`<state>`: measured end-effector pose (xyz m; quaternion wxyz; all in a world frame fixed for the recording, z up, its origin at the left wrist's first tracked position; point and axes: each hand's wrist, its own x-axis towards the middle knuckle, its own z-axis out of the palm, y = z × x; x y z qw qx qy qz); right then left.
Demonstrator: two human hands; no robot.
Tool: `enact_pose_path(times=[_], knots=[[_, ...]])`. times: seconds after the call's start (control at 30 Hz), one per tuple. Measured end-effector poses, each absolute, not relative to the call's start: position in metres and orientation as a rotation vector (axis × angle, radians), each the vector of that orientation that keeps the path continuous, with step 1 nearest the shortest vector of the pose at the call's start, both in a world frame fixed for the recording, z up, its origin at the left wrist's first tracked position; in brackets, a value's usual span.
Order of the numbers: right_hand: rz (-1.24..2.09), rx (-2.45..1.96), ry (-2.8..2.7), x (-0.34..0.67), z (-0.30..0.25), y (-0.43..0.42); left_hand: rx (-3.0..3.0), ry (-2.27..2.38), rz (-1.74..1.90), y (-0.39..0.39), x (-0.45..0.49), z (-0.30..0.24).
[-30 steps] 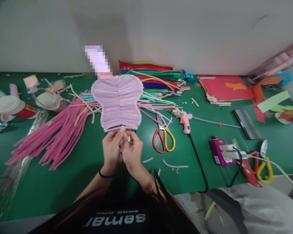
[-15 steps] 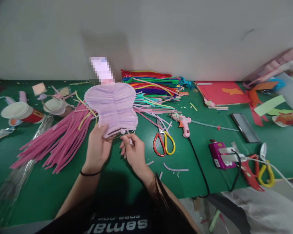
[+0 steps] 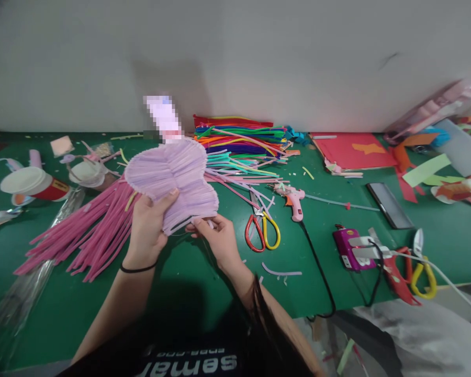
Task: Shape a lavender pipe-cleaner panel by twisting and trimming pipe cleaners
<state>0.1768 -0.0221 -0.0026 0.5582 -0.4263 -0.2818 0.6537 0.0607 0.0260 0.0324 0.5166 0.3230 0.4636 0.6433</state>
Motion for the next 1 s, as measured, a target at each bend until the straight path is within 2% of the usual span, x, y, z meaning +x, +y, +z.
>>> enact_pose_path(times=[0.47, 0.63, 1.0], knots=[[1.505, -1.01, -0.483, 0.17, -0.002, -0.021, 0.837, 1.188, 1.582, 0.021, 0.068, 0.031], [1.62, -1.025, -0.53, 0.17, 0.0, -0.024, 0.872, 1.193, 1.651, 0.019, 0.067, 0.031], [1.588, -1.079, -0.568, 0.173, 0.008, -0.02, 0.927, 1.283, 1.599, 0.018, 0.067, 0.03]])
